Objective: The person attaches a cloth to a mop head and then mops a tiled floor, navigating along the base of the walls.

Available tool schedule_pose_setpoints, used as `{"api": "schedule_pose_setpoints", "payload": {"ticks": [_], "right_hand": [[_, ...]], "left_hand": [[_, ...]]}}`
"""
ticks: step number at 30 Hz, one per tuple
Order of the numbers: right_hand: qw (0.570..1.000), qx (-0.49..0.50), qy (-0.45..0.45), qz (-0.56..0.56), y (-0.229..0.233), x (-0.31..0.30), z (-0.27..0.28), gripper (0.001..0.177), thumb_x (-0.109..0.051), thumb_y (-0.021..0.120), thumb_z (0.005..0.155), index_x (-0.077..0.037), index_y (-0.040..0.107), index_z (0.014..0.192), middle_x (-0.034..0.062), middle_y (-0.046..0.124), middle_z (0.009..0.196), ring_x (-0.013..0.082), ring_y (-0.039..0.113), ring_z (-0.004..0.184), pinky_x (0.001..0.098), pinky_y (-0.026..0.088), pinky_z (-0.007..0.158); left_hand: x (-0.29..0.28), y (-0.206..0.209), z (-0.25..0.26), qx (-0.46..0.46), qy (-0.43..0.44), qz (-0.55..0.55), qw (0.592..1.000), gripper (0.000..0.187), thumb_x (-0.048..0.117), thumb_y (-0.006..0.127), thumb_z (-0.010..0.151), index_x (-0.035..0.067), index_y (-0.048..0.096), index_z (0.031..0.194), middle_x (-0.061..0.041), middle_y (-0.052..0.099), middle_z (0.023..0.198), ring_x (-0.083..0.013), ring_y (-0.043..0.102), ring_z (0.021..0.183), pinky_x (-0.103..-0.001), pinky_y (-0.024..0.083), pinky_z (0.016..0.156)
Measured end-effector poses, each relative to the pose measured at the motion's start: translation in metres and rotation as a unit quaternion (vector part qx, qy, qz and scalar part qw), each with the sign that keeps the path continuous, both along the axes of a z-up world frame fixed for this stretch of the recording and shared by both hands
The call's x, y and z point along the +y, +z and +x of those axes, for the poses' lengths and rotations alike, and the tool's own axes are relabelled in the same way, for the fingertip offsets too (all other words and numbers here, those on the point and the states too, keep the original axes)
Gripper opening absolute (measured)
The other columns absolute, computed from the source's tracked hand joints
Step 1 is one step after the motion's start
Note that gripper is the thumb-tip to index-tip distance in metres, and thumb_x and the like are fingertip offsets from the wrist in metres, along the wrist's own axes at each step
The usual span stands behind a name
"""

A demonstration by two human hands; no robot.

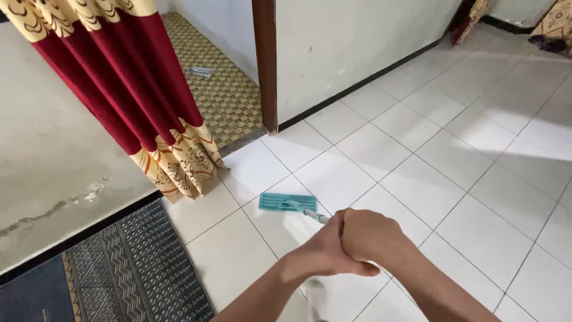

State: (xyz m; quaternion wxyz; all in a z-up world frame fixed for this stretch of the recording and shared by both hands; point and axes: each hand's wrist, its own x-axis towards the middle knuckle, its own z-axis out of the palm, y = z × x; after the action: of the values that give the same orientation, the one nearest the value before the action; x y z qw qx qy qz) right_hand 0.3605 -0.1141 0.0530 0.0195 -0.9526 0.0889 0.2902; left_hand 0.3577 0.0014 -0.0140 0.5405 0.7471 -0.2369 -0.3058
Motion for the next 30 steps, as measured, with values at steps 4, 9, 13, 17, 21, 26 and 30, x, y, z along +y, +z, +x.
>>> {"api": "schedule_pose_setpoints", "payload": {"ticks": [4,9,13,17,21,26,30], "right_hand": [[0.999,0.022,0.028,-0.007,0.029,0.018,0.029,0.039,-0.005,0.059,0.078,-0.014,0.072,0.114,0.0076,0.079,0.095,0.0245,0.075,0.084,0.0398,0.059,0.072],[0.979,-0.006,0.204,-0.021,0.042,0.032,0.082,0.029,-0.004,0.067,0.068,-0.006,0.078,0.095,0.0161,0.078,0.094,0.0298,0.074,0.083,0.0409,0.058,0.07],[0.971,-0.029,0.233,-0.035,0.018,0.026,0.116,0.028,-0.003,0.074,0.064,-0.006,0.074,0.092,0.0169,0.076,0.093,0.0307,0.074,0.083,0.0431,0.059,0.07],[0.962,-0.071,0.263,0.001,-0.005,0.012,0.147,0.021,-0.005,0.076,0.067,-0.006,0.075,0.088,0.0151,0.076,0.092,0.0301,0.074,0.085,0.0433,0.06,0.069],[0.963,-0.041,0.268,0.002,-0.026,0.012,0.177,0.022,-0.004,0.079,0.068,-0.004,0.075,0.089,0.014,0.076,0.095,0.0293,0.074,0.09,0.0411,0.06,0.072],[0.96,-0.123,0.241,0.067,-0.131,-0.02,0.25,0.022,-0.008,0.067,0.079,-0.009,0.076,0.098,0.0136,0.075,0.099,0.0315,0.074,0.093,0.0458,0.06,0.079],[0.957,-0.152,0.238,0.064,-0.184,-0.052,0.301,0.028,-0.011,0.059,0.083,-0.007,0.075,0.105,0.0171,0.075,0.103,0.0359,0.073,0.098,0.0492,0.059,0.082]], "left_hand": [[0.018,0.0,0.027,-0.004,0.017,-0.113,0.993,0.125,0.042,0.092,0.054,0.002,0.036,0.158,-0.02,0.052,0.154,-0.0329,0.045,0.147,-0.042,0.036,0.12],[0.021,0.019,0.075,-0.014,0.058,-0.035,0.998,0.1,0.028,0.091,0.062,0.016,0.042,0.148,-0.004,0.059,0.143,-0.0206,0.054,0.135,-0.039,0.046,0.109],[0.01,0.01,0.104,-0.015,0.045,-0.03,0.998,0.061,0.028,0.087,0.069,0.009,0.069,0.125,-0.012,0.077,0.118,-0.0261,0.072,0.112,-0.042,0.058,0.095],[-0.001,-0.005,0.137,-0.045,0.051,0.104,0.992,0.059,0.031,0.088,0.069,0.019,0.065,0.122,-0.002,0.075,0.117,-0.0193,0.07,0.111,-0.037,0.059,0.093],[0.005,-0.037,0.164,0.027,0.144,0.191,0.97,0.076,0.031,0.088,0.07,0.02,0.053,0.136,-0.002,0.07,0.129,-0.021,0.065,0.122,-0.038,0.055,0.101],[0.011,-0.037,0.171,-0.018,0.242,0.175,0.954,0.103,0.039,0.089,0.069,0.011,0.035,0.152,-0.011,0.055,0.148,-0.0277,0.058,0.132,-0.041,0.05,0.109],[0.022,-0.024,0.165,-0.027,0.269,0.162,0.949,0.107,0.051,0.082,0.074,0.007,0.031,0.157,-0.017,0.044,0.157,-0.0333,0.054,0.137,-0.044,0.049,0.109]]}}
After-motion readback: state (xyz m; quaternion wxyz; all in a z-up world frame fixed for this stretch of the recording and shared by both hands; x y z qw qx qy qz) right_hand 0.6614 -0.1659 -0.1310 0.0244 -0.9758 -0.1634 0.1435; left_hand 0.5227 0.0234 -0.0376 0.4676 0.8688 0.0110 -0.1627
